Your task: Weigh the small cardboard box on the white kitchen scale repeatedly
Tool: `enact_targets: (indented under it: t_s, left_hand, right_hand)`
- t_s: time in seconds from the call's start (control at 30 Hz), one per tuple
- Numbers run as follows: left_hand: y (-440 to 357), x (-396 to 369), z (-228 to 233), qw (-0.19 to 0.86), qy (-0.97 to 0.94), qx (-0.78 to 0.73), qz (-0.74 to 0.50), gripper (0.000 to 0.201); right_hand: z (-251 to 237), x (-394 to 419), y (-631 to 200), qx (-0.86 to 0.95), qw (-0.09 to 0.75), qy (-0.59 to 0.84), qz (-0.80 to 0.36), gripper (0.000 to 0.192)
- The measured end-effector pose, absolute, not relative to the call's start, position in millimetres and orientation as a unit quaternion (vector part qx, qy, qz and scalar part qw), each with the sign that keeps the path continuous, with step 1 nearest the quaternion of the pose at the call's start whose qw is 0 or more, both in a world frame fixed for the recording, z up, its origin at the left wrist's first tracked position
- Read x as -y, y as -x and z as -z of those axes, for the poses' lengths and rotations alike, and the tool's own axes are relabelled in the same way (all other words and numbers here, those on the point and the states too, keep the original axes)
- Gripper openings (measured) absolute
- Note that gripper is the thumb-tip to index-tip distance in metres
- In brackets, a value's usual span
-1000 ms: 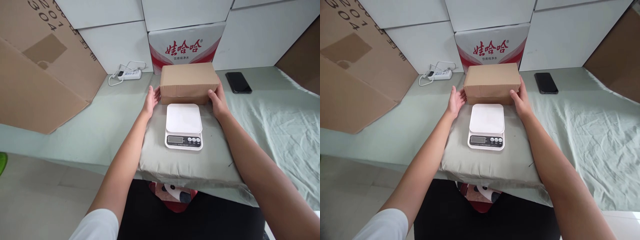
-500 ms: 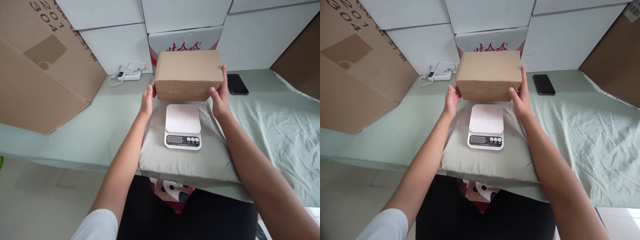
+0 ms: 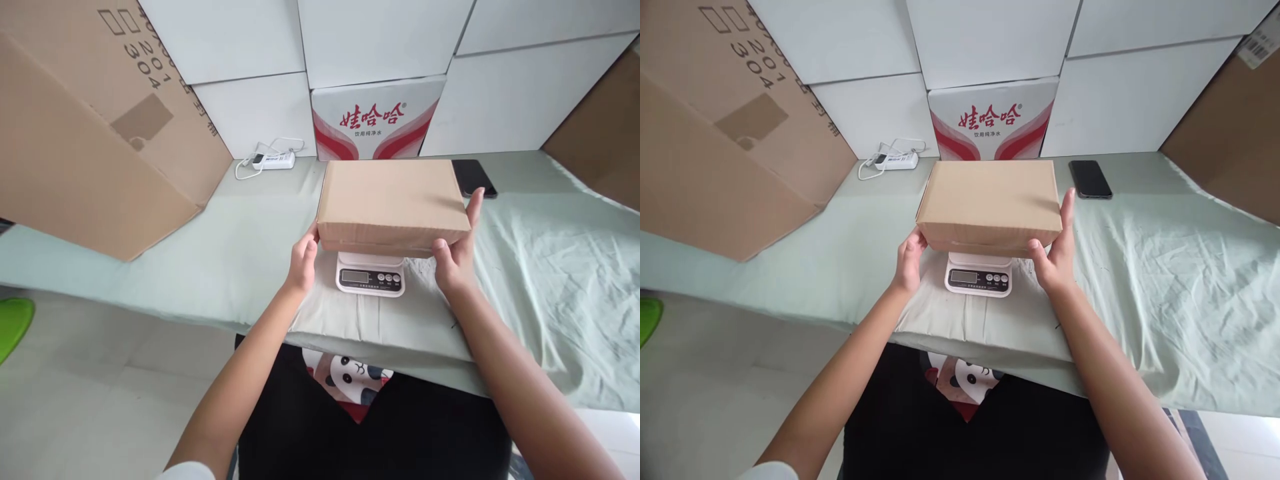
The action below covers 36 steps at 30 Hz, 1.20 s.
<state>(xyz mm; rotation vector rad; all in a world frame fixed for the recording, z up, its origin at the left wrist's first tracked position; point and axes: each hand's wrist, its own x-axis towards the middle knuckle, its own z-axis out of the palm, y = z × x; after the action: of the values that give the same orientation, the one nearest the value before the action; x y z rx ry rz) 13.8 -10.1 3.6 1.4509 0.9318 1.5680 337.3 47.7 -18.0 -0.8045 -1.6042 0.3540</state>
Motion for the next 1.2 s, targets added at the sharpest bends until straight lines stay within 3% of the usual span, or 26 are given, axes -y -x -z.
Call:
enact_targets:
  t_s: [0.47,0.6,0.73,0.9,1.2]
  left_hand:
    - [-14.3,16.2,-5.2,0.390,-0.565,-0.391,-0.614,0.081]
    - [-12.1,12.8,-1.7,0.383,-0.550,-0.395,-0.628,0.083]
    - [-9.2,7.6,1.5,0.379,-0.517,-0.394,-0.659,0.086]
    - [-7.9,3.0,2.9,0.372,-0.510,-0.401,-0.664,0.088]
    - [-10.3,2.8,-0.4,0.376,-0.526,-0.397,-0.651,0.088]
  right_hand:
    - [16.0,-41.3,-332.6,0.678,0.582,0.413,-0.177,0.135]
    - [12.1,-39.5,-330.1,0.676,0.608,0.391,-0.142,0.117]
    - [5.8,-45.3,-330.9,0.566,0.700,0.397,-0.180,0.092]
    - [15.4,-70.2,-343.4,0.452,0.751,0.393,-0.278,0.104]
    - [29.9,-82.8,-346.3,0.484,0.717,0.405,-0.297,0.107]
